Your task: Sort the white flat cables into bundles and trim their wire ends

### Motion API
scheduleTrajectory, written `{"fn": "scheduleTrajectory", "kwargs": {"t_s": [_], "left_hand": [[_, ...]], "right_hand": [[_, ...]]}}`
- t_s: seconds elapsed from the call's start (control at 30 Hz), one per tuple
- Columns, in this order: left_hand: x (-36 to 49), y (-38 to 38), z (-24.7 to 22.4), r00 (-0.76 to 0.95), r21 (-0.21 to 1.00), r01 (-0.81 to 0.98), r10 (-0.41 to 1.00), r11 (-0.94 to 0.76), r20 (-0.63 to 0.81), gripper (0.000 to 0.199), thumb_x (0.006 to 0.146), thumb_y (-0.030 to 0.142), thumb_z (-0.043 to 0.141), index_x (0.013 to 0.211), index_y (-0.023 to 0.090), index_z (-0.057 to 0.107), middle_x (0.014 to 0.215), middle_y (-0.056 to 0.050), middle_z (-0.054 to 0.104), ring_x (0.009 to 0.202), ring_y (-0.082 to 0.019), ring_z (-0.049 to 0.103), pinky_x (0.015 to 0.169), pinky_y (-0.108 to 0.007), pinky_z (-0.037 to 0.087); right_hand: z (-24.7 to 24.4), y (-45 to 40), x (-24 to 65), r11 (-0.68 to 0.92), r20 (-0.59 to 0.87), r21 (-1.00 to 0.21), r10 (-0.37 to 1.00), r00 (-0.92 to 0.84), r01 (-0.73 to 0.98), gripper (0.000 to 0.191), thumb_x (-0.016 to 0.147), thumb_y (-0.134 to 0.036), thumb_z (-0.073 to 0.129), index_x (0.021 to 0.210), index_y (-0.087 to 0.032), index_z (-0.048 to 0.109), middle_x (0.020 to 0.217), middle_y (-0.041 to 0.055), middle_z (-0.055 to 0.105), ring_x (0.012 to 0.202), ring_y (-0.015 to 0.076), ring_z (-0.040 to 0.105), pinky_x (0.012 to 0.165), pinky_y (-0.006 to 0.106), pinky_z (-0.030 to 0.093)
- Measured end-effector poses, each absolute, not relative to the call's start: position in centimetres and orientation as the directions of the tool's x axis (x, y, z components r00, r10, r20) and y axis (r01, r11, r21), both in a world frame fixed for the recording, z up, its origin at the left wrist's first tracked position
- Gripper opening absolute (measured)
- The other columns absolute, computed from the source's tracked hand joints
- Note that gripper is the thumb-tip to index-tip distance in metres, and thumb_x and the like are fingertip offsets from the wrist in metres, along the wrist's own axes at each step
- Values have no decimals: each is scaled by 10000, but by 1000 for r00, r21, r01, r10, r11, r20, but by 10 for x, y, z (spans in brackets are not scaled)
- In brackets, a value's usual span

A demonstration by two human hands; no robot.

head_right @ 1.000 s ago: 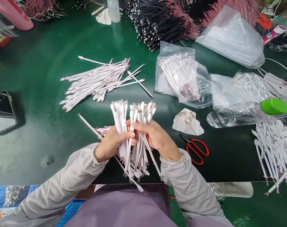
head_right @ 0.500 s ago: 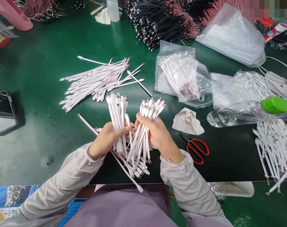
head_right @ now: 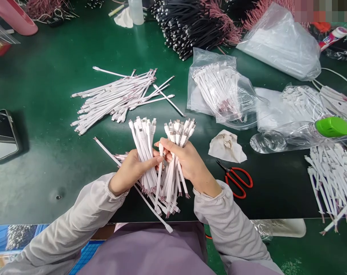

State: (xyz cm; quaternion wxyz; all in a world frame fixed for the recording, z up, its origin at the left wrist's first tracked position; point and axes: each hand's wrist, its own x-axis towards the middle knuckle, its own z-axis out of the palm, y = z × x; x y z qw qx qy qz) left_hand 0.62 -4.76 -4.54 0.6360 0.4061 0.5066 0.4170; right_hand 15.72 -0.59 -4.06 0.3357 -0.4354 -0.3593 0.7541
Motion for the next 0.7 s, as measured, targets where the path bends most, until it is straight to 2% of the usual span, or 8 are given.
{"fn": "scheduleTrajectory", "kwargs": {"t_s": [0.07, 0.17, 0.33, 0.5, 0.63, 0.7], "left_hand": [[6, -48, -46, 150, 934, -134, 938, 331, -311, 218, 716, 349, 761, 720, 141, 695, 621, -7, 618, 594, -138, 547, 618, -251, 445], [6, -49, -49, 184, 908, -185, 921, 375, -343, 237, 731, 373, 748, 761, 141, 708, 623, -8, 609, 591, -138, 547, 605, -256, 445], [7, -49, -49, 248, 805, -336, 870, 489, -425, 296, 726, 407, 753, 663, 135, 655, 598, -12, 588, 539, -128, 533, 552, -263, 433], [8, -47, -47, 211, 790, -412, 891, 453, -401, 261, 648, 343, 825, 691, 129, 680, 575, 2, 596, 564, -127, 536, 596, -264, 441], [9, -47, -47, 179, 775, -443, 892, 450, -415, 291, 617, 347, 846, 690, 127, 670, 616, -10, 628, 604, -146, 568, 618, -272, 451], [10, -47, -47, 194, 766, -453, 889, 456, -415, 295, 606, 344, 852, 678, 127, 665, 607, -5, 622, 592, -138, 558, 608, -268, 450]], "right_hand": [[-42, -4, 160, -511, -398, -837, 814, -423, -196, 242, 744, -398, 750, 815, -171, 703, 493, -53, 445, 456, 84, 412, 464, 248, 440], [-43, -4, 162, -528, -405, -824, 802, -440, -204, 208, 740, -375, 750, 814, -186, 704, 498, -54, 445, 460, 95, 426, 469, 273, 482], [-42, -5, 161, -546, -418, -817, 783, -461, -185, 199, 745, -369, 740, 797, -179, 710, 523, -42, 444, 487, 113, 464, 488, 291, 489], [-38, -4, 161, -549, -410, -815, 773, -485, -185, 230, 754, -379, 734, 861, -176, 712, 535, -46, 440, 501, 103, 436, 537, 288, 480], [-34, -6, 161, -514, -384, -850, 752, -535, -113, 175, 719, -301, 774, 720, -170, 657, 570, -39, 465, 531, 96, 445, 564, 266, 447], [-35, -7, 161, -503, -376, -857, 758, -533, -110, 195, 741, -330, 760, 702, -170, 655, 557, -37, 454, 523, 99, 445, 549, 267, 441]]}}
